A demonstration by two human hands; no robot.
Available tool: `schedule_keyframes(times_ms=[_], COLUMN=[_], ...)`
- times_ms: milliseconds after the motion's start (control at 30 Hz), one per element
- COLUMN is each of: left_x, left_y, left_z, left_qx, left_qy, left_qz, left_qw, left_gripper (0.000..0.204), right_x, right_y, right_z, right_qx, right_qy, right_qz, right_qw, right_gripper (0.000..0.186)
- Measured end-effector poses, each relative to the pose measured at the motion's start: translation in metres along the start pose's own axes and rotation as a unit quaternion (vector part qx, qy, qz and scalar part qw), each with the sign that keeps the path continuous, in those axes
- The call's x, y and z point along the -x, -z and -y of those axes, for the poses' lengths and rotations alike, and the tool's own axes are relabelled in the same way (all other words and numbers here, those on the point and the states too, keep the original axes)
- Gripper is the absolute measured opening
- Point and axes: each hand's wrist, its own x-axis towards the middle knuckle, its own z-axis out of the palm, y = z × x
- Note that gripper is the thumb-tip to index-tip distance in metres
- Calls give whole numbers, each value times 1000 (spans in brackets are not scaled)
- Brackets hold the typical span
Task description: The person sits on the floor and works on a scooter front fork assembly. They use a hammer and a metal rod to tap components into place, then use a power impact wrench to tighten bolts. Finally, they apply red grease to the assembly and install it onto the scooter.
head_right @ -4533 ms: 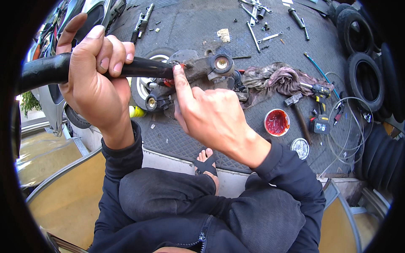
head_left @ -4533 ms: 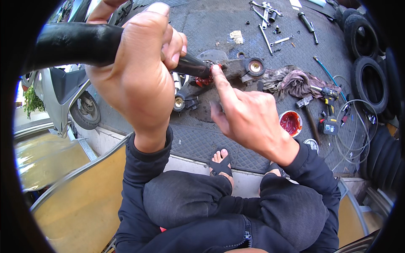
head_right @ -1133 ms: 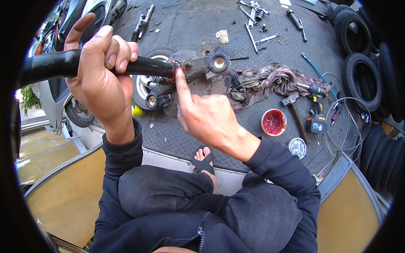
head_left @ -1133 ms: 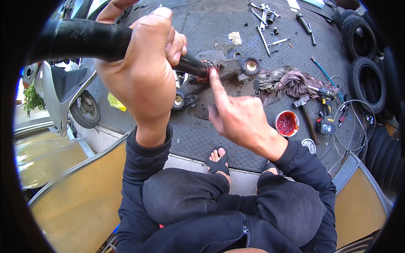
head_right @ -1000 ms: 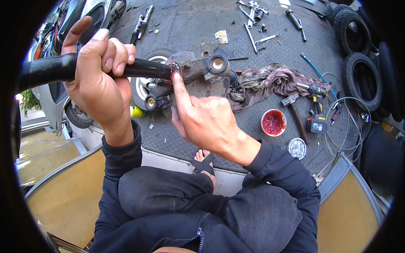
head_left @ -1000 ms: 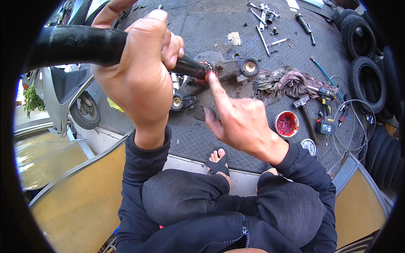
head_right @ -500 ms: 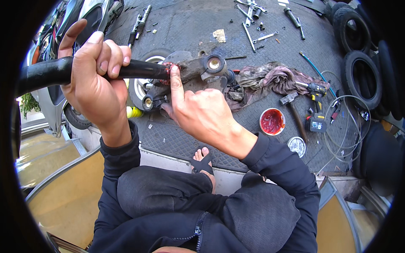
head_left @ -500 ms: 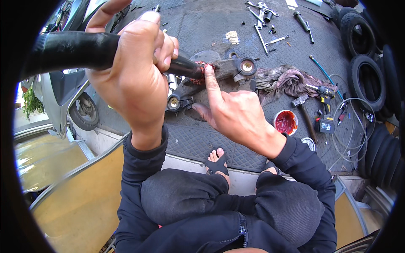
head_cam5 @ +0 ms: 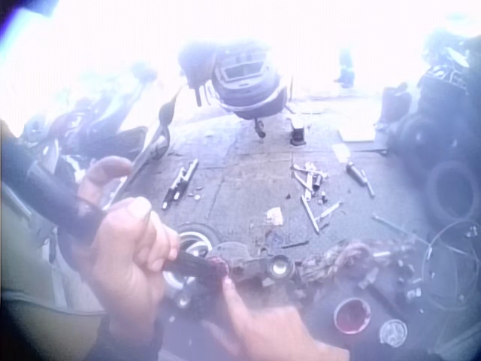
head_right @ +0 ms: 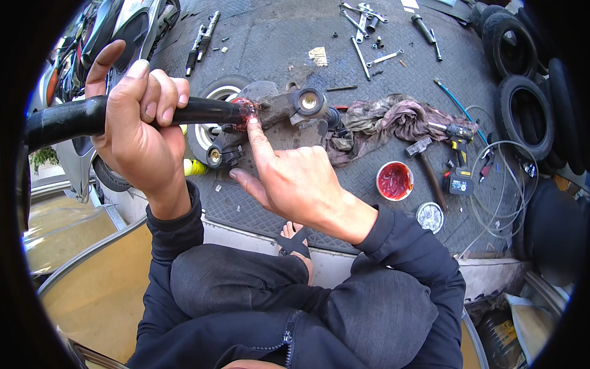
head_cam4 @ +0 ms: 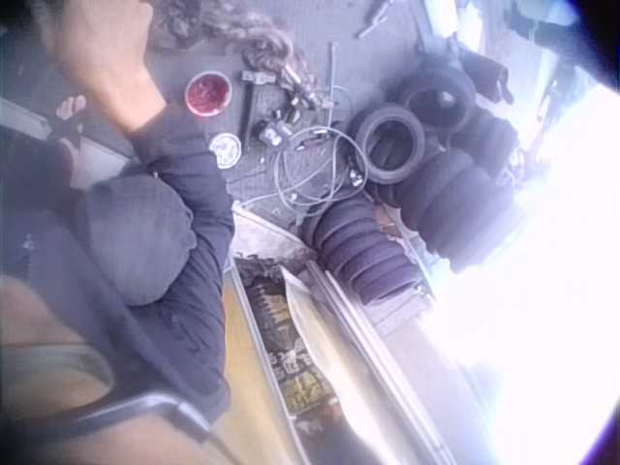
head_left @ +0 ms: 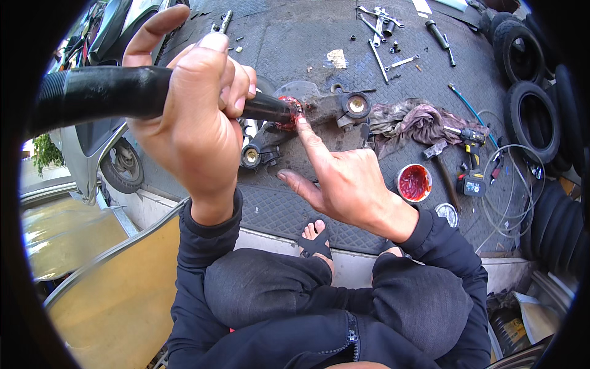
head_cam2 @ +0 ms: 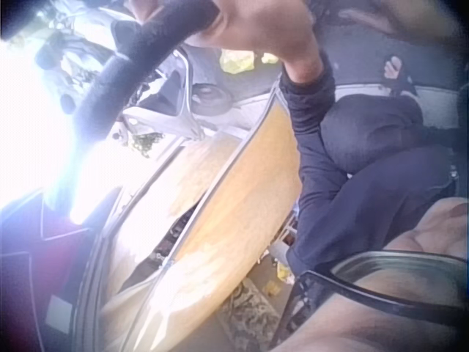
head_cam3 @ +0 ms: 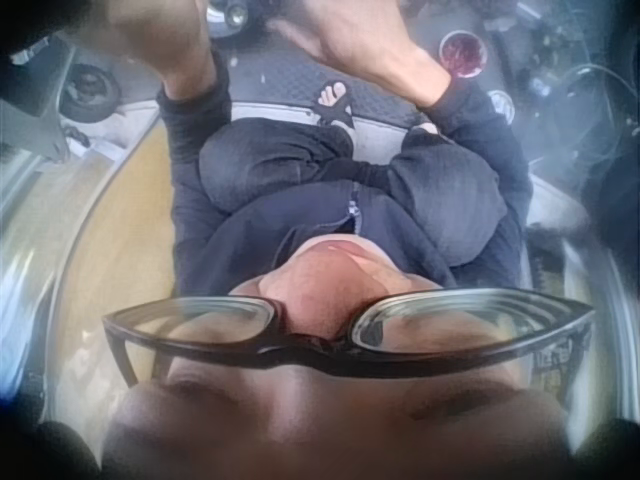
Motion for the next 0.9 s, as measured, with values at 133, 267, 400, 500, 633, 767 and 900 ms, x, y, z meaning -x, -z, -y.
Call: schedule_keyframes(times_ms=[133,267,400,500,633,767,900], left_x=[1,0,0,0,0,0,0], left_y=[0,1,1,1,1,-1,-2], left_z=[1,0,1,2,1,2,1], left_qx=[-14,-7,-5,-16,-15,-15,-11], left_qy=[0,1,-9,-9,-7,-8,-9], left_qz=[-2,-4,3,-2,2,-3,1], left_qw=[1000,1000,1000,1000,1000,1000,1000], left_gripper=[38,37,37,37,37,38,37], right_x=[0,0,2,1,2,-3,-5], right_y=[0,0,-1,-2,3,11,21], right_z=[-2,-5,-6,-7,-4,0,10], right_qx=[-13,1,-29,-67,22,44,153], right_qy=[-8,-14,-3,-14,-19,-18,-15], right_qz=[-13,25,-10,-6,24,19,102], right_qw=[1000,1000,1000,998,999,999,983], right_gripper=[96,97,98,97,96,96,96])
